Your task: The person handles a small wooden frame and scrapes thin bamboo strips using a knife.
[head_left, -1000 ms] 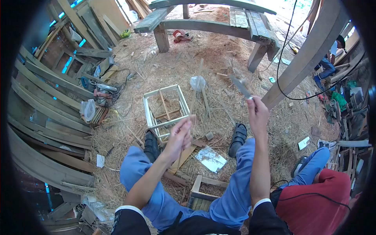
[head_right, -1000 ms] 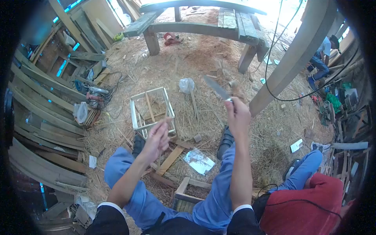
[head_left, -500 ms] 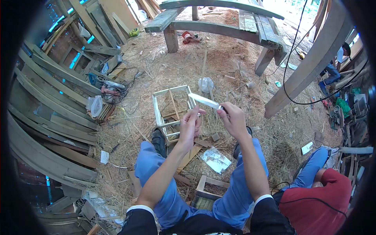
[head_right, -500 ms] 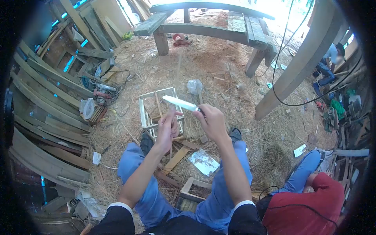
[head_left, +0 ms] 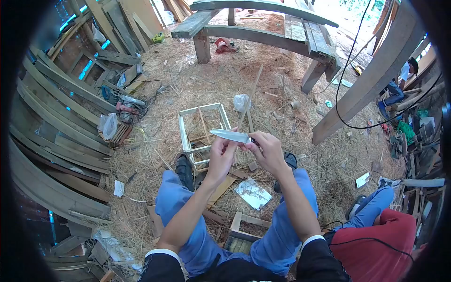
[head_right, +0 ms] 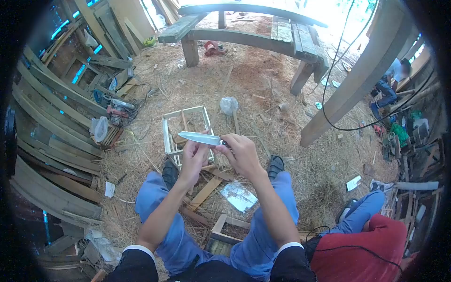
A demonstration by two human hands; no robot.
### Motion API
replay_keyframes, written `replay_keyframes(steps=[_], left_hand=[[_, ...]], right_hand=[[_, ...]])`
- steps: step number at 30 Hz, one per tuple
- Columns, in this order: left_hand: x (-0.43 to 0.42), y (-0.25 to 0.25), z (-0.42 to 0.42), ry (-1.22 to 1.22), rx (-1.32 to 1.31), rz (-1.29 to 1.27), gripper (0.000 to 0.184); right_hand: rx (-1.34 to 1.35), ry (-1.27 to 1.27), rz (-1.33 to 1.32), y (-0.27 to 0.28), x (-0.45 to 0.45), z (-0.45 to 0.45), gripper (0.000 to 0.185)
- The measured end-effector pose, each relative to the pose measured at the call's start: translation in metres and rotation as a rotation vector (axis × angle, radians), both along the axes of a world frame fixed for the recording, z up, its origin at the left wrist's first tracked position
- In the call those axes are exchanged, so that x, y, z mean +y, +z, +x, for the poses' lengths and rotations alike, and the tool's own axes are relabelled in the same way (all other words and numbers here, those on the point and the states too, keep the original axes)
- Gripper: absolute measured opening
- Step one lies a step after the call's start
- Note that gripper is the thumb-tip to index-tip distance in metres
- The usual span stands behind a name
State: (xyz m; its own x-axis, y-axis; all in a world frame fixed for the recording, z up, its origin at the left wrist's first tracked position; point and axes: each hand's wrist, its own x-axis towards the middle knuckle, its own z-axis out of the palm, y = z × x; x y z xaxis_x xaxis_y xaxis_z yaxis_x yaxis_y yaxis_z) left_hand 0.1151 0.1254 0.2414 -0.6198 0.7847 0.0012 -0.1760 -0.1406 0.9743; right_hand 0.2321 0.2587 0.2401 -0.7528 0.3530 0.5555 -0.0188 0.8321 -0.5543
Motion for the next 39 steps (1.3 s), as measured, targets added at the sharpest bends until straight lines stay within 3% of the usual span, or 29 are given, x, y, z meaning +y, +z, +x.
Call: replay_keyframes(steps=[5, 8, 14, 17, 18, 19, 21, 26, 29, 31, 34, 39], left_hand=[[-0.010, 0.006, -0.009, -0.168, -0.192, 0.015, 0.037], [-0.010, 0.007, -0.003, -0.133, -0.280, -0.007, 0.037], [-0.010, 0.006, 0.000, -0.146, -0.161, -0.019, 0.033], [-0.022, 0.015, 0.006, -0.252, -0.277, -0.026, 0.029], [-0.027, 0.024, 0.011, -0.299, -0.327, -0.130, 0.030], [-0.029, 0.021, 0.012, -0.323, -0.275, -0.139, 0.030], [-0.033, 0.012, 0.013, -0.368, -0.171, -0.163, 0.030], [-0.022, 0.002, -0.004, -0.274, -0.227, -0.156, 0.048], [-0.018, 0.001, -0.002, -0.231, -0.200, -0.176, 0.046], [-0.015, 0.001, 0.000, -0.258, -0.202, -0.184, 0.044], [-0.009, 0.003, 0.004, -0.262, -0.248, -0.178, 0.040], [-0.003, 0.004, 0.003, -0.230, -0.169, -0.097, 0.042]], right_hand=[[-0.032, 0.010, 0.077, -0.001, 0.005, 0.000, 0.029], [-0.012, 0.006, 0.182, 0.001, 0.010, -0.001, 0.029], [-0.086, -0.025, 0.189, 0.004, 0.014, 0.010, 0.027], [0.040, -0.323, 0.061, -0.018, 0.038, 0.021, 0.025], [-0.009, -0.429, -0.098, -0.015, 0.051, 0.029, 0.024], [-0.058, -0.532, -0.259, -0.009, 0.065, 0.039, 0.025], [-0.141, -0.690, -0.234, 0.012, 0.080, 0.056, 0.028], [-0.076, -0.555, -0.267, -0.001, 0.053, 0.064, 0.026], [-0.121, -0.319, -0.299, 0.007, 0.018, 0.040, 0.024], [-0.198, -0.093, -0.129, 0.007, 0.007, 0.026, 0.026], [-0.107, 0.041, -0.260, -0.003, -0.014, 0.007, 0.031], [0.021, 0.058, -0.118, -0.007, -0.001, -0.005, 0.033]])
